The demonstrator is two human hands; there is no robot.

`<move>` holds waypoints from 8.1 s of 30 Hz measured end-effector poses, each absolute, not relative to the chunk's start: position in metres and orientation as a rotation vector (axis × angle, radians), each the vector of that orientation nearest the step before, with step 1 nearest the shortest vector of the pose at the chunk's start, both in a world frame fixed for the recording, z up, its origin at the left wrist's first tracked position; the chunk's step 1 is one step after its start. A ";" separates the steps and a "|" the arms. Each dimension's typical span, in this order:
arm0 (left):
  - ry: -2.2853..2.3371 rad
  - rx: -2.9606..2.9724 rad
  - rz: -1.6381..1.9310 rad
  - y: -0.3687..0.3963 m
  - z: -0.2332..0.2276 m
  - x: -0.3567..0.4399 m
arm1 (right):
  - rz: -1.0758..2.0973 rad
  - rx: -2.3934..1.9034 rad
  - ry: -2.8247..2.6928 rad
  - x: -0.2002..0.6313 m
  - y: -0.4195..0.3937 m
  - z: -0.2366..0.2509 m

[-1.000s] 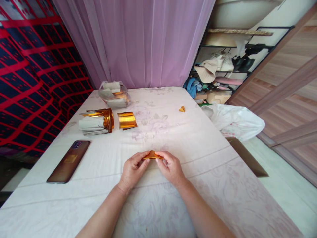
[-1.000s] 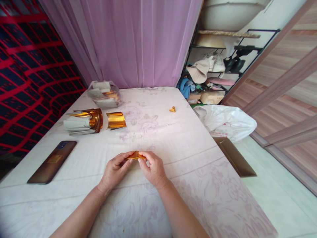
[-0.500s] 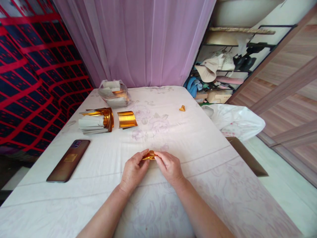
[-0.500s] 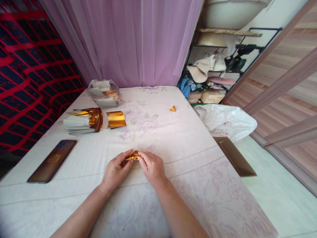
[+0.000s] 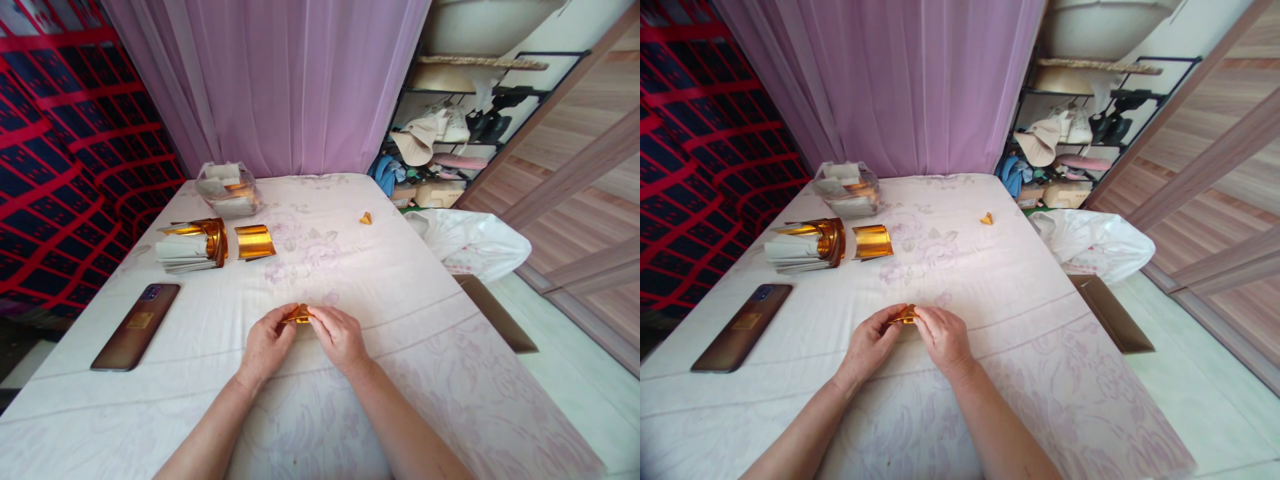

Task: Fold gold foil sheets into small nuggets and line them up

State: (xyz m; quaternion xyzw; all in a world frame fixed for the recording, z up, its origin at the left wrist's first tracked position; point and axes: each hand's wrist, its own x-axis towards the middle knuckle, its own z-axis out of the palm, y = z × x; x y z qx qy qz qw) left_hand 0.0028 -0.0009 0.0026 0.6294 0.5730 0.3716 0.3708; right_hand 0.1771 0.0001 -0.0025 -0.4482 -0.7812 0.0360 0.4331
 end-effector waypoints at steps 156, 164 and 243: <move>1.730 2.415 0.438 -0.008 0.022 0.006 | 0.053 -1.442 -2.132 0.178 -0.001 0.001; 1.774 2.384 0.440 -0.003 0.025 -0.002 | 0.129 -1.432 -2.132 0.181 -0.001 0.005; 1.771 2.269 0.628 -0.005 0.023 0.000 | 0.116 -1.300 -2.106 0.178 -0.004 0.004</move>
